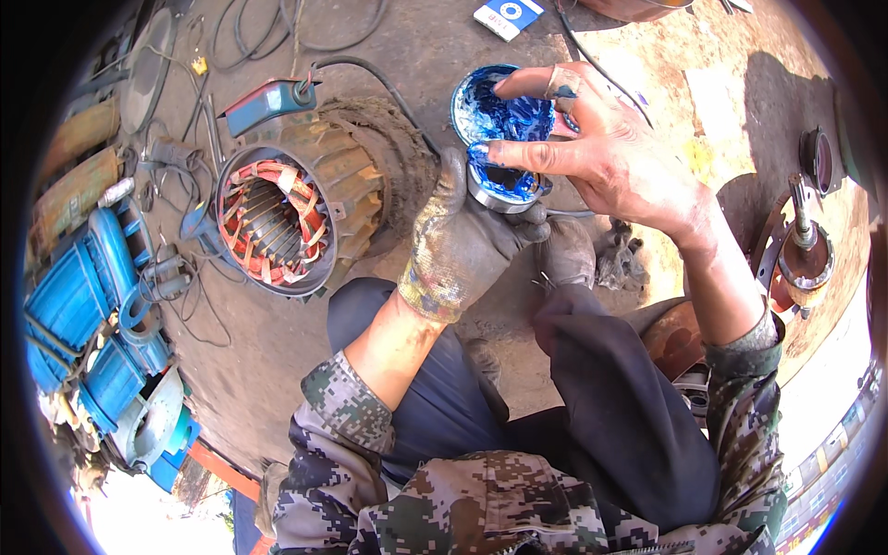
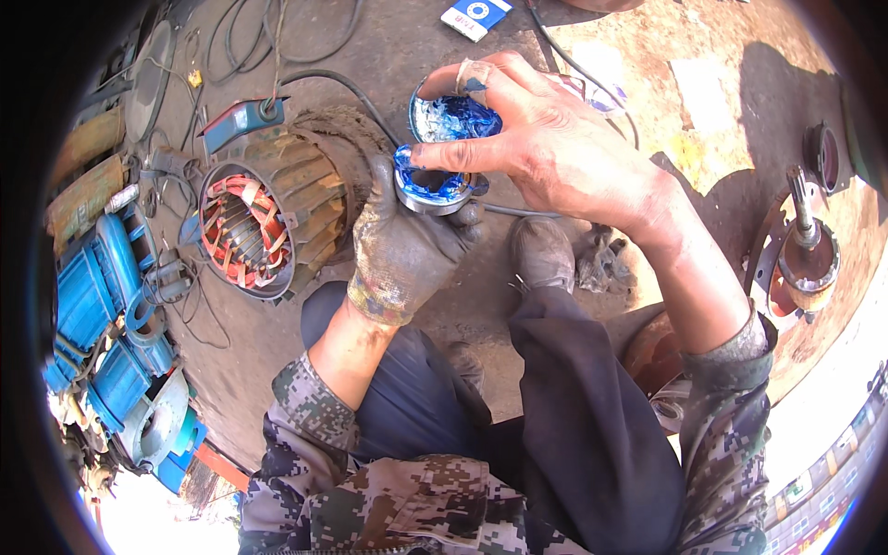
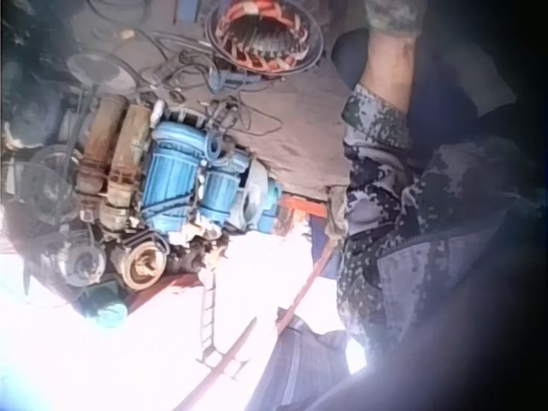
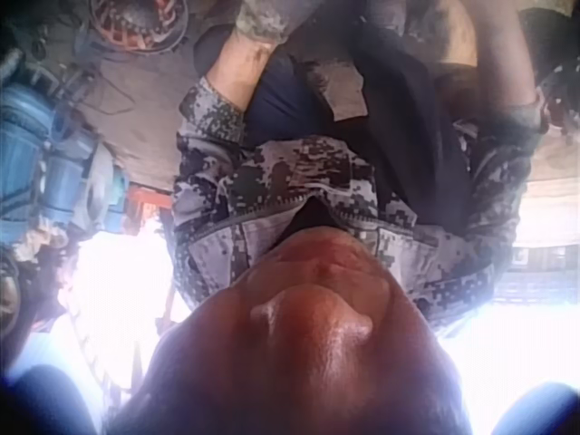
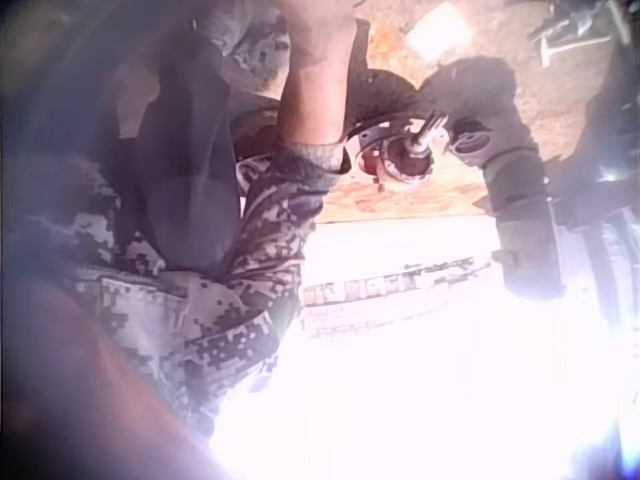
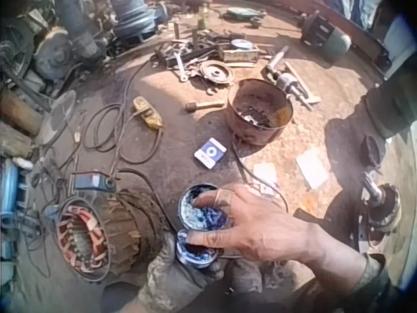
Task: The person applies blue grease to a bearing and installs it into a red hub using a hammer and metal tube. They then use pliers to adjust the bearing and apply more grease to another component.
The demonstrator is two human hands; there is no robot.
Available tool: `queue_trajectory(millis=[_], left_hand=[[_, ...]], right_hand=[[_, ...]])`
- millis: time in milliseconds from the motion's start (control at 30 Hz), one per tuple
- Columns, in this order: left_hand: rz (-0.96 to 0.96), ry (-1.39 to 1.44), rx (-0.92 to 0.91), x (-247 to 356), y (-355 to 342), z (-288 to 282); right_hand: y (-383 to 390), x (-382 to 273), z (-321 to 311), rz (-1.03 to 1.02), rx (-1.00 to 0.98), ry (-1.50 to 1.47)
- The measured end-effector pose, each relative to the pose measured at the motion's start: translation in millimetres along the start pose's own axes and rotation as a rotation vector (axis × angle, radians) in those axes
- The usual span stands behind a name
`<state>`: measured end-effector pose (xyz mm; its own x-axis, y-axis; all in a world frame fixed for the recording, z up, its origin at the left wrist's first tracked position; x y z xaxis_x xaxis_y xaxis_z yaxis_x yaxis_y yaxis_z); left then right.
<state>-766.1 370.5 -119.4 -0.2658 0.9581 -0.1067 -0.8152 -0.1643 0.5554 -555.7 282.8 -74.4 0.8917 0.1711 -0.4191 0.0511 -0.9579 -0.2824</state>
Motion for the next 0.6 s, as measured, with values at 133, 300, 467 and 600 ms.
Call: queue_trajectory(millis=[133,300,467,600], left_hand=[[-0.001,-0.054,-0.022,5.6,3.5,-7.0],[0.023,-0.046,-0.014,2.9,3.3,-1.5],[0.072,-0.126,0.008,5.1,2.3,-5.7],[0.044,-0.119,-0.093,9.6,2.6,-9.8]], right_hand=[[5.8,4.8,-7.5,0.049,-0.016,-0.01],[9.5,5.7,-2.1,0.049,0.015,-0.049],[19.6,7.7,-2.0,0.056,0.031,-0.059],[21.1,6.4,2.2,0.077,0.096,-0.057]])
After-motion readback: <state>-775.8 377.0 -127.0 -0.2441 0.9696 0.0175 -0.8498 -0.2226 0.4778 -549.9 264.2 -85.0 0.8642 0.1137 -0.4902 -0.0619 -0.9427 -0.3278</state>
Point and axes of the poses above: each hand's wrist, its own y-axis away from the middle knuckle, its own z-axis out of the palm, x = y × z, the point moved 1 cm from there along -y, towards the middle knuckle, and after that the axes turned 9 degrees about y, right-handed, at the moved point
